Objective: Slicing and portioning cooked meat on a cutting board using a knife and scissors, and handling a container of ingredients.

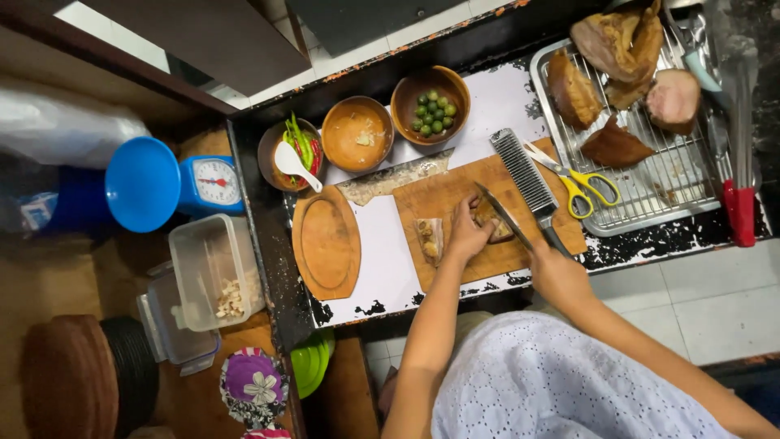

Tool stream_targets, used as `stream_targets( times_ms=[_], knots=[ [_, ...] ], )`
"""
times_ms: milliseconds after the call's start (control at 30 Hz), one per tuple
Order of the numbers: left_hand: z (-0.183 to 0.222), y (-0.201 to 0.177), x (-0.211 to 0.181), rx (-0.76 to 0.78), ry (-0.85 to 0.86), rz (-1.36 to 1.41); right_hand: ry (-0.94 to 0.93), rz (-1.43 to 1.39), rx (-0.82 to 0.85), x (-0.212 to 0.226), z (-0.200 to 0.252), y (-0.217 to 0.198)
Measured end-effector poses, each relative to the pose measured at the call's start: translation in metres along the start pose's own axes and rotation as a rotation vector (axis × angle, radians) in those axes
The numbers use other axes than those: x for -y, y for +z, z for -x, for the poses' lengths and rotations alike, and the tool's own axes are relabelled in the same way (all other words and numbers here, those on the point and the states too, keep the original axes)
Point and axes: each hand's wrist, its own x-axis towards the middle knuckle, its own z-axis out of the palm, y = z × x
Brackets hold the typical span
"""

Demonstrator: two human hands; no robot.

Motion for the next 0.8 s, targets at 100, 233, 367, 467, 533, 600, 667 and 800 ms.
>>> stream_targets(
  times_ms=[100, 233, 367, 467, 533, 600, 667, 800],
  knots=[
    [0.005, -0.003, -0.01, 0.025, -0.004, -0.009, 0.106, -0.165, 0.116, -0.019, 0.023, 0.044],
    [-0.005, 0.002, -0.003, 0.064, -0.058, -0.041, 0.089, -0.352, 0.136, 0.008, -0.032, -0.017],
    [-0.027, 0.001, 0.004, 0.105, -0.093, -0.128, 0.087, -0.384, 0.217, 0.018, -0.066, -0.064],
    [-0.015, 0.008, -0.001, 0.131, -0.121, -0.23, 0.137, -0.463, 0.341, 0.01, -0.042, -0.051],
    [-0.002, 0.008, -0.019, 0.138, -0.068, -0.196, 0.211, -0.304, 0.386, -0.028, 0.0, 0.071],
    [0.002, 0.014, -0.016, 0.086, -0.008, -0.269, 0.192, -0.275, 0.341, -0.034, 0.029, 0.054],
    [0.001, 0.022, 0.0, 0.036, 0.05, -0.339, 0.174, -0.243, 0.301, -0.039, 0.039, 0.043],
    [0.017, 0.014, 0.017, -0.108, 0.257, -0.098, 0.228, -0.41, 0.206, -0.029, 0.009, 0.047]
  ],
)
